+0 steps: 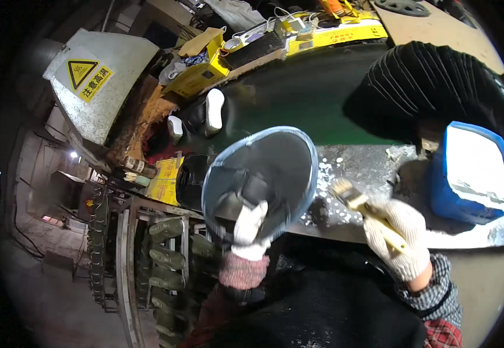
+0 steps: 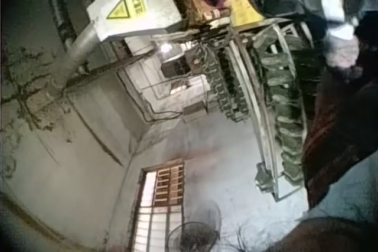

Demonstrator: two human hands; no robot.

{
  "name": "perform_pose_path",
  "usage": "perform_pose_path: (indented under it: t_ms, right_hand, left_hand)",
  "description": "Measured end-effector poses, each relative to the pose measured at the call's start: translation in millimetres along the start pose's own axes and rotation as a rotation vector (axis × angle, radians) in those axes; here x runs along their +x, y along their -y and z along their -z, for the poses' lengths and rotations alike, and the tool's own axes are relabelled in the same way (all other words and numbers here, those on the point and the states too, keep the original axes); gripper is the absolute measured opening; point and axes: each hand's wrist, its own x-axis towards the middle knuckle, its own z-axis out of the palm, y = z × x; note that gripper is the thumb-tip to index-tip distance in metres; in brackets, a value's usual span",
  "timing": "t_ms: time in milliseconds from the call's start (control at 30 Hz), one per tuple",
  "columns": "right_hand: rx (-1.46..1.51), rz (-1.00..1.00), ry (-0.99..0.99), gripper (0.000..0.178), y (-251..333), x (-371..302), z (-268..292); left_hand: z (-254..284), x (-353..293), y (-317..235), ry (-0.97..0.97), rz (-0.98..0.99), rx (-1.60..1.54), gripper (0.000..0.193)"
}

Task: Applying glue to shoe components with a brush.

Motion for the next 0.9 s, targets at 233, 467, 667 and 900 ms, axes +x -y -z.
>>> perform_pose_path:
  t_ms: [233,467,667,900]
  right_hand:
    - [-0.114,-0.031,0.105,0.026,16.8,3.8,5.3]
    - [-0.097,-0.139,0.243,0.023,12.8,-10.9,-3.7]
    - [0.109,0.123,0.557,0.023,57.9,-11.0,-55.7]
    - [0.389,0.174,0.919,0.031,101.1,-16.7,-91.6]
  left_hand:
    - [24.3,172.2,-42.1,-0.017,-0.262,1.924,0.031]
    - [65.3,61.5,-71.7,-0.081,-0.303,0.028,0.05]
    - [175.9,-327.9,-202.3,-1.396,-1.399,1.66,0.036]
    - [129.9,-740.1,-195.4,-2.936,-0.426,0.591,0.091]
